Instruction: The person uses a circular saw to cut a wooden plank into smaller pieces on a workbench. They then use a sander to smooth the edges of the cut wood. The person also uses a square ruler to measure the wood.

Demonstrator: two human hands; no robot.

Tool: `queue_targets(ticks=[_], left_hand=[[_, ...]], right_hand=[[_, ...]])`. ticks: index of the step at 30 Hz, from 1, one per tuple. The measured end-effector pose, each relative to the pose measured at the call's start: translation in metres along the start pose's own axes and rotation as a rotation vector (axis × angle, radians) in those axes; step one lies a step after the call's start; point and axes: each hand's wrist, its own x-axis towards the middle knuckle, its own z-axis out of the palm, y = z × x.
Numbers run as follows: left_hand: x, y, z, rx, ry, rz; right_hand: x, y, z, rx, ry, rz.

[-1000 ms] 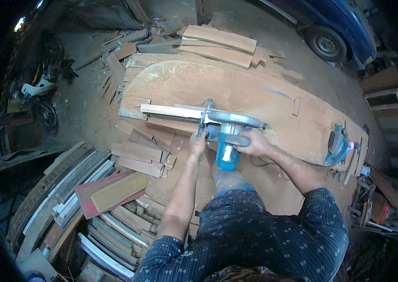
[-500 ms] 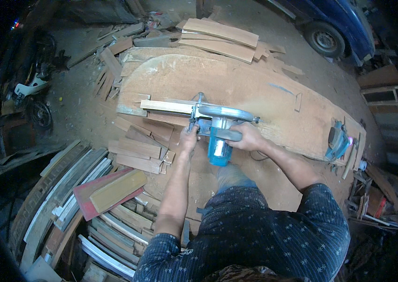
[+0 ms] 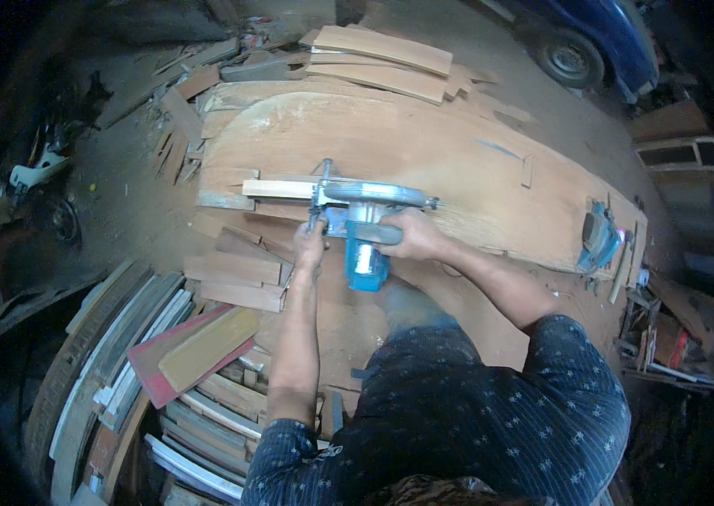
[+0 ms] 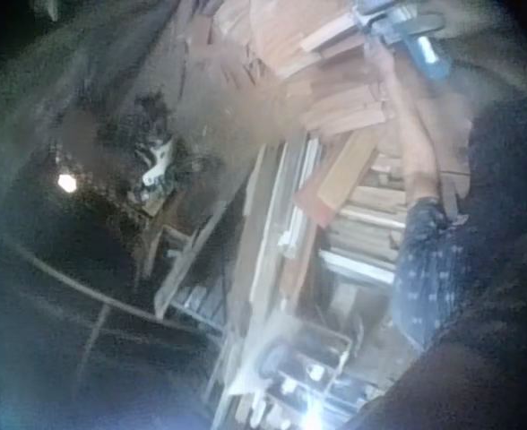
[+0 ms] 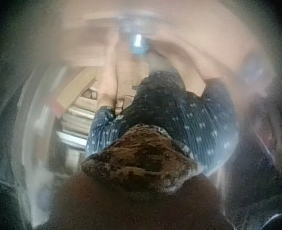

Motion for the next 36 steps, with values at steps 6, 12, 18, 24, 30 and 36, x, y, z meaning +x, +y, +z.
queue_targets(ticks=[6,12,18,24,30,36], left_hand=[[-0.001,0.005,-0.006,-0.106,-0.030,-0.023],[0.000,0.011,-0.006,-0.036,-0.008,0.031],[0.005,0.001,-0.015,-0.060,-0.044,0.059],[-0.017,0.030,-0.016,0.036,-0.043,0.047],[-0.010,0.023,-0.015,-0.051,-0.012,0.057],[-0.018,0.033,-0.017,-0.045,0.006,0.111]], right_hand=[[0.004,-0.009,-0.001,-0.009,-0.001,-0.038],[0.005,-0.006,0.002,0.045,0.027,-0.091],[0.002,-0.012,0.004,0.026,0.035,-0.062],[-0.013,-0.026,0.000,0.015,0.111,-0.021],[-0.018,-0.052,-0.019,0.008,0.106,0.064],[-0.017,-0.048,-0.016,0.057,0.110,0.028]])
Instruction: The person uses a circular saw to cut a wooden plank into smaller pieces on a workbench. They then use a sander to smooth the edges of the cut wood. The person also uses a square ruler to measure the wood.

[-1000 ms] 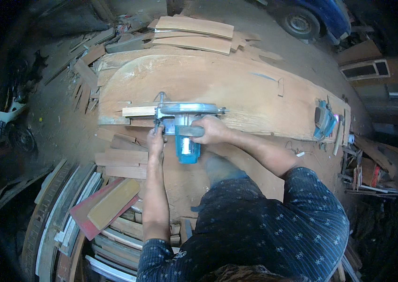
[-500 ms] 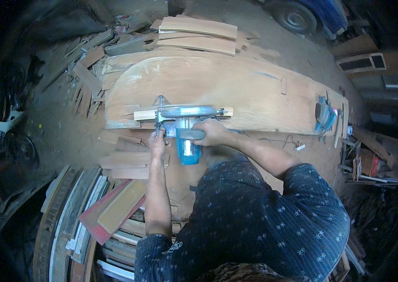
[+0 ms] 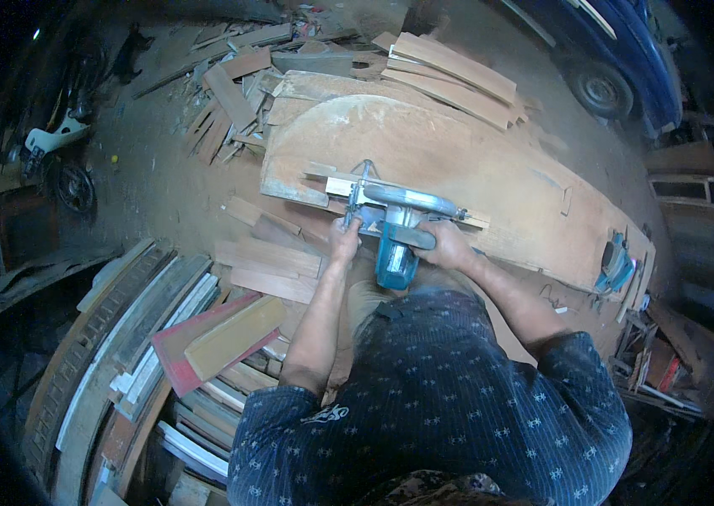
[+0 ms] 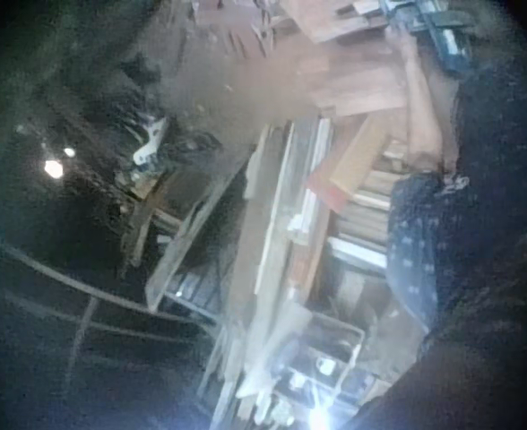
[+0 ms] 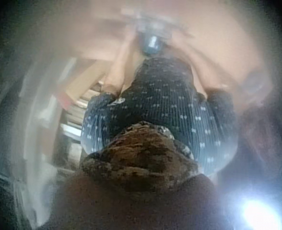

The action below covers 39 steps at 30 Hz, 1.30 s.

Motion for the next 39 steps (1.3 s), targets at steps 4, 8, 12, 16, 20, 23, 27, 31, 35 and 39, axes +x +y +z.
queue_targets(ticks=[4,8,12,16,20,23,27,31,35,39], left_hand=[[0.000,0.011,0.001,-0.007,0.005,-0.037],[0.004,0.011,-0.005,0.045,0.002,-0.015],[0.000,0.017,-0.002,0.071,0.022,0.015],[0.004,0.016,-0.006,0.083,0.051,0.011],[0.002,0.016,-0.002,0.011,0.064,0.016],[0.013,-0.002,-0.013,0.035,0.061,0.024],[0.012,0.006,-0.009,0.004,0.083,-0.035],[0.017,0.000,-0.018,-0.014,0.069,-0.038],[0.022,0.002,-0.028,0.124,0.083,0.011],[0.021,0.010,-0.031,0.077,0.099,-0.050]], right_hand=[[0.006,0.007,-0.001,0.002,-0.032,0.013],[0.010,0.014,0.003,-0.023,-0.039,-0.080],[0.011,0.010,0.001,-0.005,-0.012,-0.118],[0.012,0.007,-0.003,0.011,-0.044,-0.114],[0.014,0.015,0.003,0.016,-0.028,-0.155],[0.020,0.015,0.007,-0.018,-0.067,-0.151],[0.023,0.014,0.004,-0.040,-0.089,-0.150],[0.023,0.007,0.005,0.042,-0.073,-0.195],[0.030,0.005,0.008,0.001,-0.095,-0.198],[0.039,0.005,0.016,-0.026,-0.108,-0.187]])
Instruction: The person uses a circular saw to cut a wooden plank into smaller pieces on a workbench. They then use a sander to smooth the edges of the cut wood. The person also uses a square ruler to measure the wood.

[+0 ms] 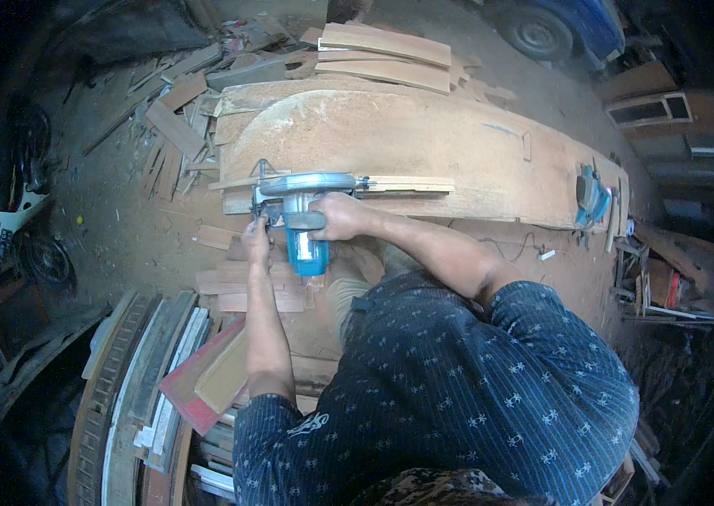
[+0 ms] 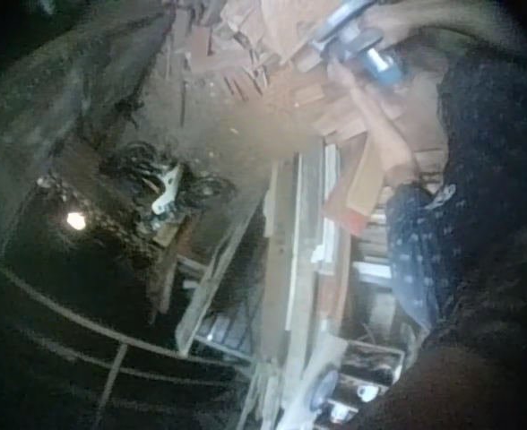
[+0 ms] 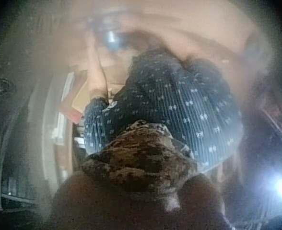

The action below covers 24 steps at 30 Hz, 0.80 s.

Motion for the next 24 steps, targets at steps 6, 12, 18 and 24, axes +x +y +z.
queue_targets(ticks=[6,12,18,24], left_hand=[[0.026,-0.013,-0.027,0.053,-0.035,-0.031],[0.031,-0.010,-0.042,0.012,-0.059,-0.073],[0.015,0.023,-0.057,0.001,-0.064,-0.093],[-0.087,0.088,0.002,0.007,-0.009,0.076]], right_hand=[[0.016,-0.007,0.010,0.019,0.025,-0.040],[0.024,-0.016,0.016,0.037,-0.030,-0.077],[0.029,-0.031,0.007,0.088,-0.011,-0.026],[-0.081,-0.046,-0.064,0.108,0.068,-0.025]])
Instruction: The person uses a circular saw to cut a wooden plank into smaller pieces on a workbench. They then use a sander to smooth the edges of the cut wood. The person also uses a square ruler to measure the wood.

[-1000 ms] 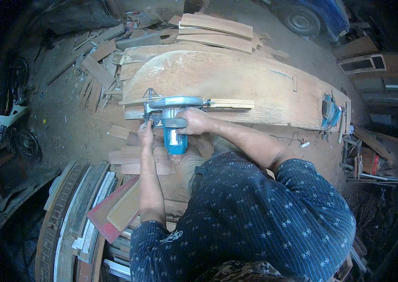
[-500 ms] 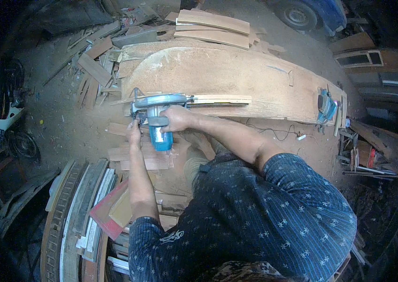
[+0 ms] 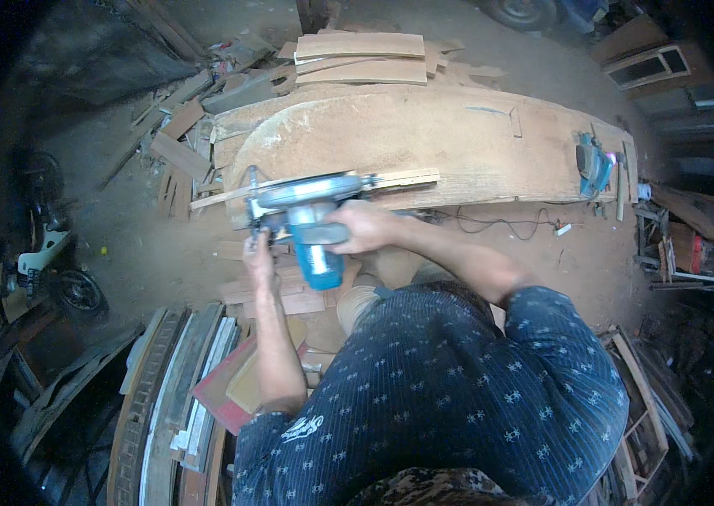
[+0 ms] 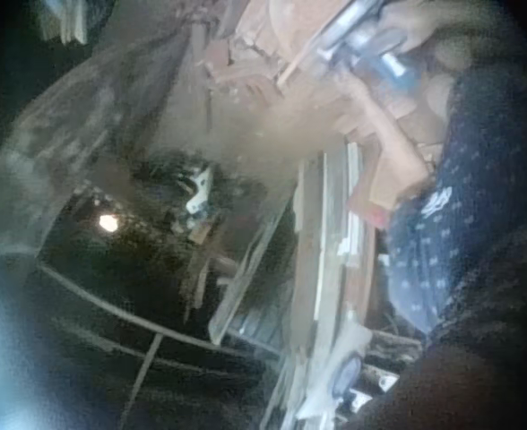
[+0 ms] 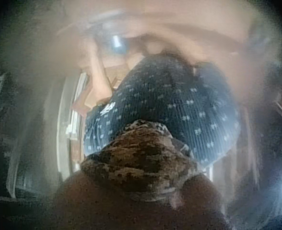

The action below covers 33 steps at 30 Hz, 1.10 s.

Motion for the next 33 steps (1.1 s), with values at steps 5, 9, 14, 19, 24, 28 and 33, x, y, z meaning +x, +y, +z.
queue_targets(ticks=[5,9,14,19,24,28,33], left_hand=[[-0.068,0.054,0.075,0.120,-0.489,0.084],[-0.065,0.046,0.156,0.846,-0.934,0.278],[-0.029,0.010,0.250,1.296,-0.584,1.144],[-0.019,-0.033,0.339,1.575,-0.666,0.908],[-0.020,0.070,0.246,1.361,-0.827,1.015],[-0.101,0.200,0.217,1.111,-0.728,0.890],[-0.132,0.270,0.167,0.693,-0.619,1.125]], right_hand=[[-0.120,-0.023,-0.057,-0.237,0.145,0.121],[-0.233,-0.041,-0.094,-0.296,0.236,0.326],[-0.333,-0.036,-0.073,-0.272,0.366,0.557],[-0.445,-0.006,-0.107,-0.212,0.439,0.629],[-0.418,-0.010,-0.059,-0.137,0.581,0.712],[-0.427,-0.002,-0.077,-0.122,0.620,0.689],[-0.423,-0.007,-0.073,-0.124,0.728,0.666]])
